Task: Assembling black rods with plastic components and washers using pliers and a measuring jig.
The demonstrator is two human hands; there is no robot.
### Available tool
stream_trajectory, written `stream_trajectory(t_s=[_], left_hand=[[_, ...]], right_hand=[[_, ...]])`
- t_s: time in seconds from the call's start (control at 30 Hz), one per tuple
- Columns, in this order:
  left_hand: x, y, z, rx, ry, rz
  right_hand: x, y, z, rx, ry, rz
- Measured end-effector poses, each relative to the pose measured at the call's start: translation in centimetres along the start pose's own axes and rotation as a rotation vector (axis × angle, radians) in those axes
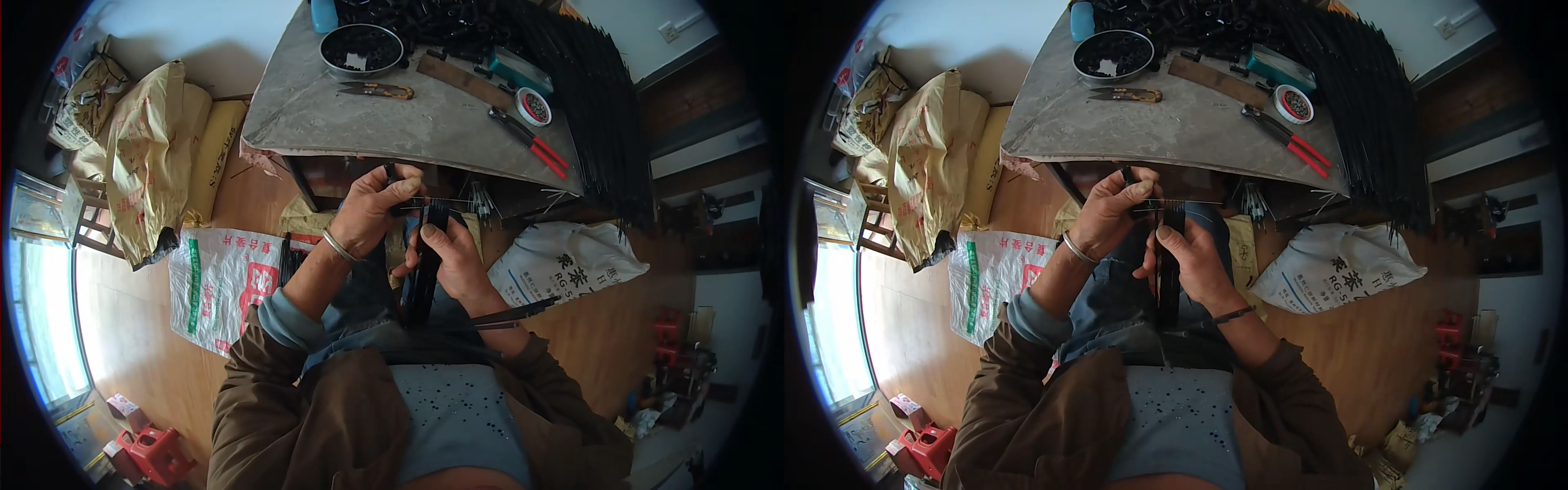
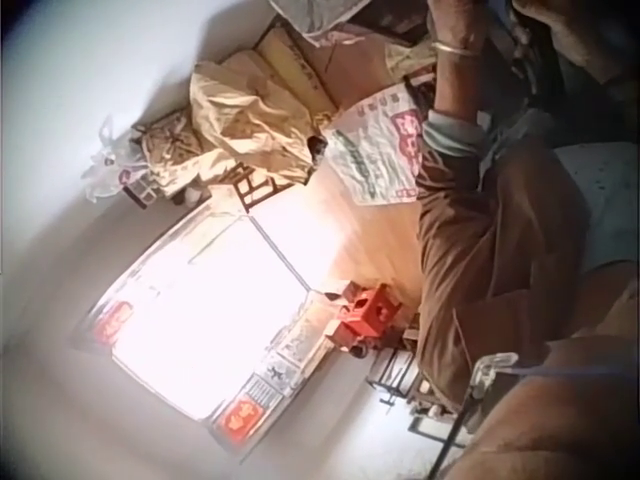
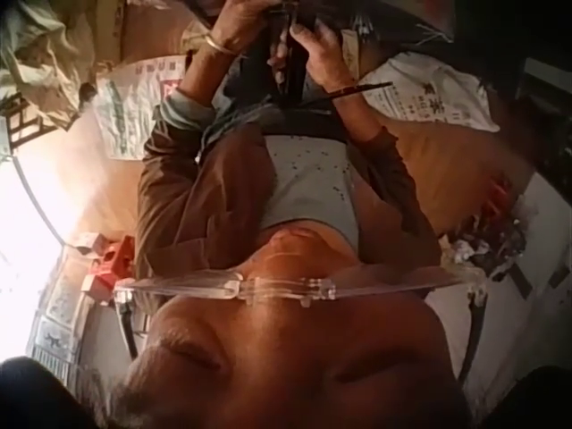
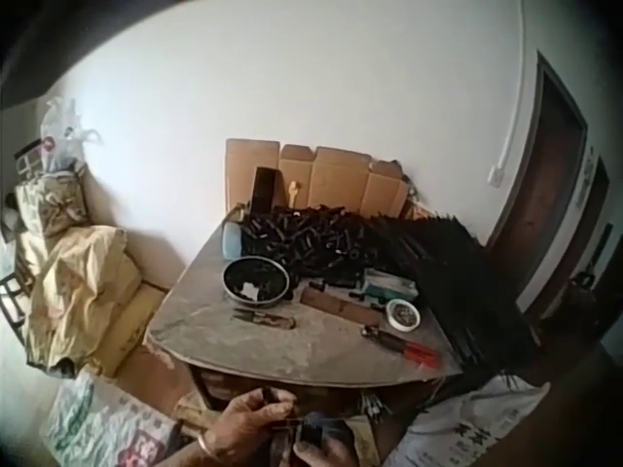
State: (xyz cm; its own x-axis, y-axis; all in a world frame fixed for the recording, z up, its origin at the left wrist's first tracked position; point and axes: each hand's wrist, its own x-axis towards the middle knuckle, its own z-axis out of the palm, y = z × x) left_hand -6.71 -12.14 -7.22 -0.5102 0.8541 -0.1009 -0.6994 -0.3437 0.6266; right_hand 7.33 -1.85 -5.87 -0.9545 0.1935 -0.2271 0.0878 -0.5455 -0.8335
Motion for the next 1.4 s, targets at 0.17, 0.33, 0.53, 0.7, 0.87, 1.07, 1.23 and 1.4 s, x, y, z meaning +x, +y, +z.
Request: stream_trajectory(t_s=[0.17, 0.33, 0.53, 0.7, 0.87, 1.07, 1.23, 1.4], left_hand=[[0.0, 0.5, 0.9, 0.026, 0.053, 0.016], [0.3, 0.3, 0.9, 0.127, 0.03, 0.106], [0.1, 1.4, 2.0, 0.103, 0.029, 0.069], [0.2, 1.5, 1.9, 0.037, 0.001, 0.052], [0.4, 0.9, 1.3, -0.027, 0.011, 0.034], [0.7, 0.7, 1.0, 0.021, 0.009, 0.046], [0.9, 0.8, 1.5, 0.074, 0.034, 0.065], [0.7, 1.0, 2.3, 0.143, 0.07, 0.099]], right_hand=[[-0.2, -0.1, 0.0, -0.019, 0.027, -0.05], [-0.4, 0.1, -0.2, -0.063, 0.024, -0.029], [-0.2, -0.1, 0.0, -0.037, 0.038, -0.052], [-0.1, 0.1, -0.2, -0.038, 0.044, -0.043], [0.1, 0.2, -0.1, -0.026, 0.048, -0.044], [0.2, 0.1, 0.0, -0.019, 0.057, -0.044], [0.2, -0.1, 0.0, -0.043, 0.066, -0.044], [0.2, 0.1, 0.0, -0.074, 0.091, -0.073]])
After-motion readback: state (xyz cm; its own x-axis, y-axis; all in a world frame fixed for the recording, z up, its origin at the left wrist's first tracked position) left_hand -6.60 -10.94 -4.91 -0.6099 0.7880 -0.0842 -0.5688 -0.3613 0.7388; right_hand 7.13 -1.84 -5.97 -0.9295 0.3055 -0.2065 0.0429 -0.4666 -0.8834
